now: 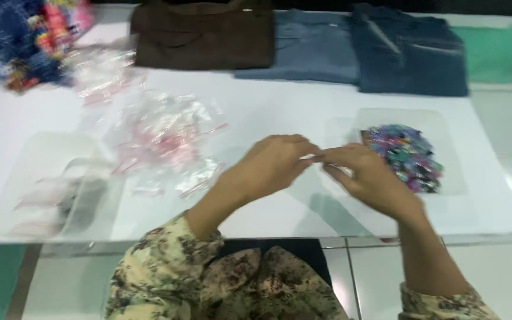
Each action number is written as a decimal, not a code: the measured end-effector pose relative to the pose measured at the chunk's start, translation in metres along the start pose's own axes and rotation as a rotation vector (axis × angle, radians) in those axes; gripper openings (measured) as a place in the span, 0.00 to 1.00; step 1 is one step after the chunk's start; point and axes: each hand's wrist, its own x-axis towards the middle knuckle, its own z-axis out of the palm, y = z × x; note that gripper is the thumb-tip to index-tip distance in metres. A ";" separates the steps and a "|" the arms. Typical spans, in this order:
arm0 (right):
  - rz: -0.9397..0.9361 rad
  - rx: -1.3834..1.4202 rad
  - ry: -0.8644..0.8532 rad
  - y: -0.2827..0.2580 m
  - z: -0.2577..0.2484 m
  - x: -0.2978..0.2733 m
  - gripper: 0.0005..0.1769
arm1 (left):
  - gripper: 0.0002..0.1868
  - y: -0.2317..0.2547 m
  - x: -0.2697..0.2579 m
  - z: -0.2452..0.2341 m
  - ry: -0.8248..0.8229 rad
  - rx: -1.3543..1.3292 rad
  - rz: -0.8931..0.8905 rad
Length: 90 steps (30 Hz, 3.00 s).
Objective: Sorting small metal components and colorful buttons and placing the metal parts into small plastic bags
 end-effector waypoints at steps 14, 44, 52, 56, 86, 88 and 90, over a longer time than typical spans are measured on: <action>0.536 -0.250 -0.268 0.115 -0.060 -0.097 0.33 | 0.15 0.022 0.140 0.179 -0.461 0.402 0.164; 0.388 -0.116 -0.156 0.163 -0.088 -0.091 0.34 | 0.13 -0.002 0.202 0.128 -0.612 0.059 -0.089; 0.509 -0.104 -0.027 0.135 -0.107 -0.122 0.31 | 0.19 0.005 0.201 0.127 -0.424 0.117 -0.015; 0.562 -0.132 -0.014 0.131 -0.103 -0.121 0.21 | 0.17 0.006 0.202 0.142 -0.317 0.180 0.084; 0.409 -0.833 -0.152 0.213 -0.054 -0.052 0.08 | 0.10 -0.017 0.236 0.214 0.151 0.546 0.213; 0.395 -0.856 -0.136 0.211 -0.053 -0.053 0.09 | 0.09 -0.019 0.236 0.218 0.160 0.556 0.211; 0.402 -0.853 -0.111 0.219 -0.048 -0.058 0.11 | 0.08 -0.019 0.235 0.219 0.172 0.570 0.193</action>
